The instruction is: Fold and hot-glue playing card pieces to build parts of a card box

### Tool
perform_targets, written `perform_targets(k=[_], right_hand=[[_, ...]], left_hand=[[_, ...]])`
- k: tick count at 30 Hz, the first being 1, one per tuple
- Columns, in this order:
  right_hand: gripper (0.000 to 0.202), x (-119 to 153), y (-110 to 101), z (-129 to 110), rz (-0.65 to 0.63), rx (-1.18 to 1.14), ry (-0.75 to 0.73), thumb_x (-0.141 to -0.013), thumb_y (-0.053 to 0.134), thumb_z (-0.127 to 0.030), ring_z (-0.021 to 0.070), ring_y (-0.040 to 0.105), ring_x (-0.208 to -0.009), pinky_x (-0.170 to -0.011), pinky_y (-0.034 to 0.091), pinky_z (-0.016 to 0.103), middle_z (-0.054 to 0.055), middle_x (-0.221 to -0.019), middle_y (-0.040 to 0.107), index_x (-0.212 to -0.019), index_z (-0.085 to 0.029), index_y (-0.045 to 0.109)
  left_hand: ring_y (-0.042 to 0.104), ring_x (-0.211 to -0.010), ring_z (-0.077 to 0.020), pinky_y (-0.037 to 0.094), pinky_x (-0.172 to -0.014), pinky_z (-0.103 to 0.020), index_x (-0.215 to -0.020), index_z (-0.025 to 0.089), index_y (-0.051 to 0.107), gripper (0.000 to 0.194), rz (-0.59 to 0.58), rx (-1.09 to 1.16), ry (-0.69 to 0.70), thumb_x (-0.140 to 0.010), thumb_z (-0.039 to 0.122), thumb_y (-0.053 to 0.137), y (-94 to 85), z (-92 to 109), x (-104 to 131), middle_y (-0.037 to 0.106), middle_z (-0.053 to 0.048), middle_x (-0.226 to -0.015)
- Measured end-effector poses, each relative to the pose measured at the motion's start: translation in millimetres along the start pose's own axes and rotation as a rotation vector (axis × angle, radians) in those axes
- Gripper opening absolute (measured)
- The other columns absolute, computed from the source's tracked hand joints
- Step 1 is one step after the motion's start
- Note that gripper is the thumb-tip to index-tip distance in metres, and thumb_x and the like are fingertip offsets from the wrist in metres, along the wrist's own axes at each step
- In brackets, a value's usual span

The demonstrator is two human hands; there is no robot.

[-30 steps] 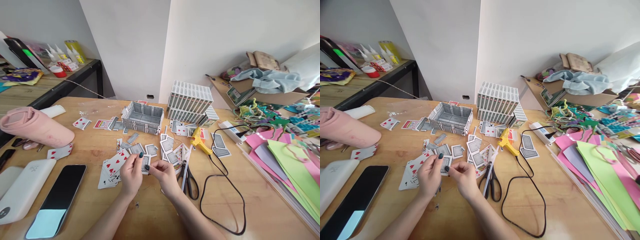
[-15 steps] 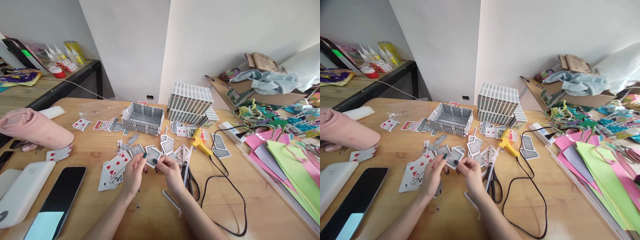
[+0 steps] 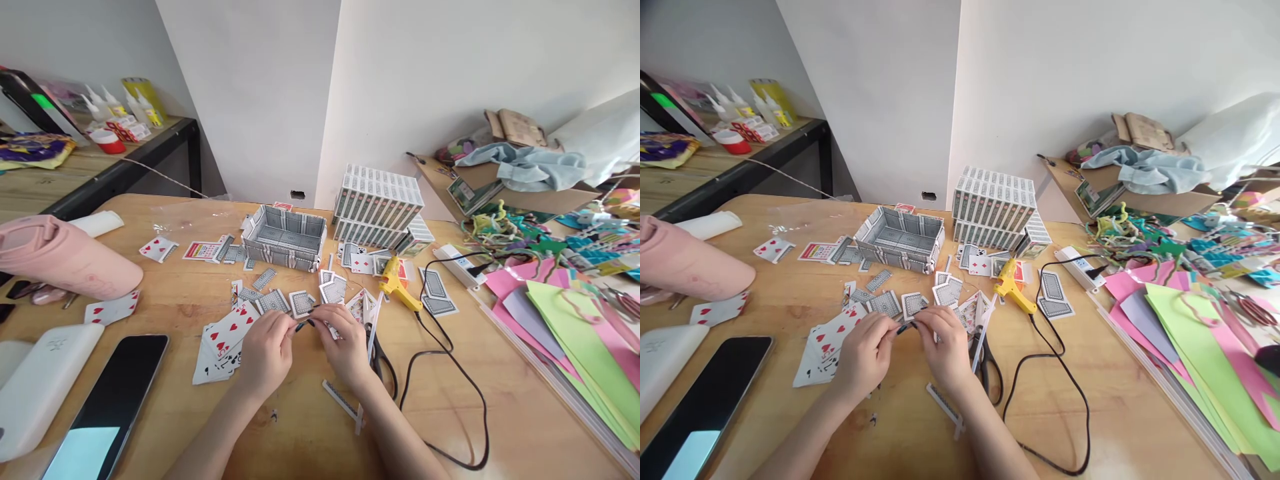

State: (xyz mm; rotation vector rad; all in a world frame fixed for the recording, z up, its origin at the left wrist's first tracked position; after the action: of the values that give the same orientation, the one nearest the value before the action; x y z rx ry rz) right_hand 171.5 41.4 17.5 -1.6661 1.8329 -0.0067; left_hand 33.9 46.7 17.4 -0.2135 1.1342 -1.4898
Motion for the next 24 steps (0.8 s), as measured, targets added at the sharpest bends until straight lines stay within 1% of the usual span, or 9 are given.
perform_targets(k=[3, 7, 9, 12, 15, 20, 22, 24], right_hand=[[0.014, 1, 0, 0, -0.002, 0.014, 0.008, -0.084, 0.052, -0.013, 0.0166, 0.06, -0.075, -0.071, 0.048, 0.03, 0.004, -0.079, 0.067, -0.082, -0.021, 0.064], [0.011, 1, -1, -2, -0.018, 0.01, 0.03, -0.083, 0.052, -0.015, 0.016, 0.06, -0.073, -0.067, 0.047, 0.028, 0.004, -0.077, 0.066, -0.083, -0.02, 0.062], [0.011, 2, -1, -2, -0.034, 0.002, 0.046, -0.083, 0.052, -0.016, 0.0159, 0.061, -0.072, -0.067, 0.047, 0.027, 0.004, -0.077, 0.067, -0.083, -0.019, 0.062], [0.012, 3, 0, -2, -0.044, 0.009, 0.079, -0.083, 0.052, -0.017, 0.0153, 0.062, -0.069, -0.065, 0.047, 0.025, 0.005, -0.076, 0.068, -0.084, -0.018, 0.064], [0.016, 5, 2, 0, -0.065, 0.027, 0.135, -0.083, 0.05, -0.018, 0.0138, 0.062, -0.064, -0.061, 0.046, 0.023, 0.004, -0.073, 0.068, -0.087, -0.016, 0.065], [0.021, 7, 4, 5, -0.143, 0.021, 0.226, -0.083, 0.047, -0.018, 0.0114, 0.057, -0.054, -0.054, 0.044, 0.02, 0.0, -0.062, 0.063, -0.093, -0.016, 0.066], [0.024, 7, 5, 6, -0.171, -0.011, 0.231, -0.082, 0.045, -0.017, 0.0112, 0.058, -0.054, -0.054, 0.046, 0.02, 0.0, -0.064, 0.065, -0.095, -0.017, 0.065], [0.026, 7, 5, 5, -0.187, -0.058, 0.209, -0.083, 0.044, -0.016, 0.0125, 0.063, -0.062, -0.06, 0.049, 0.021, 0.002, -0.073, 0.069, -0.098, -0.018, 0.065]], left_hand=[[0.045, -0.062, -0.0156, 0.036, -0.056, -0.027, -0.07, 0.018, 0.051, 0.02, 0.017, -0.01, 0.062, -0.084, 0.007, 0.04, -2.4, 1, -2, 0.051, -0.001, -0.062], [0.052, -0.072, -0.016, 0.044, -0.065, -0.029, -0.085, 0.018, 0.059, 0.012, 0.106, 0.118, 0.097, -0.082, 0.01, 0.051, -13.0, 2, -6, 0.056, -0.003, -0.074], [0.055, -0.079, -0.0163, 0.047, -0.071, -0.03, -0.085, 0.019, 0.06, 0.012, 0.142, 0.201, 0.087, -0.08, 0.01, 0.054, -17.1, 2, -7, 0.057, -0.004, -0.078], [0.058, -0.082, -0.0163, 0.048, -0.074, -0.03, -0.08, 0.019, 0.059, 0.012, 0.17, 0.278, 0.078, -0.079, 0.007, 0.055, -19.0, 3, -6, 0.058, -0.003, -0.076], [0.06, -0.083, -0.0169, 0.049, -0.075, -0.031, -0.078, 0.018, 0.058, 0.013, 0.189, 0.265, 0.08, -0.077, 0.005, 0.056, -18.5, 2, -4, 0.06, -0.003, -0.077], [0.06, -0.083, -0.0175, 0.05, -0.074, -0.032, -0.08, 0.019, 0.059, 0.012, 0.213, 0.221, 0.096, -0.078, 0.007, 0.056, -19.9, -1, -5, 0.061, -0.004, -0.077], [0.06, -0.083, -0.0176, 0.05, -0.074, -0.032, -0.081, 0.019, 0.06, 0.012, 0.204, 0.212, 0.098, -0.078, 0.008, 0.056, -20.5, -2, -6, 0.061, -0.004, -0.077], [0.06, -0.083, -0.0176, 0.05, -0.074, -0.032, -0.083, 0.018, 0.061, 0.012, 0.193, 0.211, 0.1, -0.079, 0.008, 0.056, -20.7, -3, -8, 0.061, -0.004, -0.077]])
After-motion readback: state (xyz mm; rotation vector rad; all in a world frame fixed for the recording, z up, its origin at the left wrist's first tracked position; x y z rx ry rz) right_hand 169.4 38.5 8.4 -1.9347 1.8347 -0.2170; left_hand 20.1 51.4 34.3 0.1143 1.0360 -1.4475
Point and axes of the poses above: each hand's wrist, its own x-axis away from the middle knuckle, its own y-axis out of the palm, z = x × y, the point moved 6 cm from there along -x, towards the middle knuckle
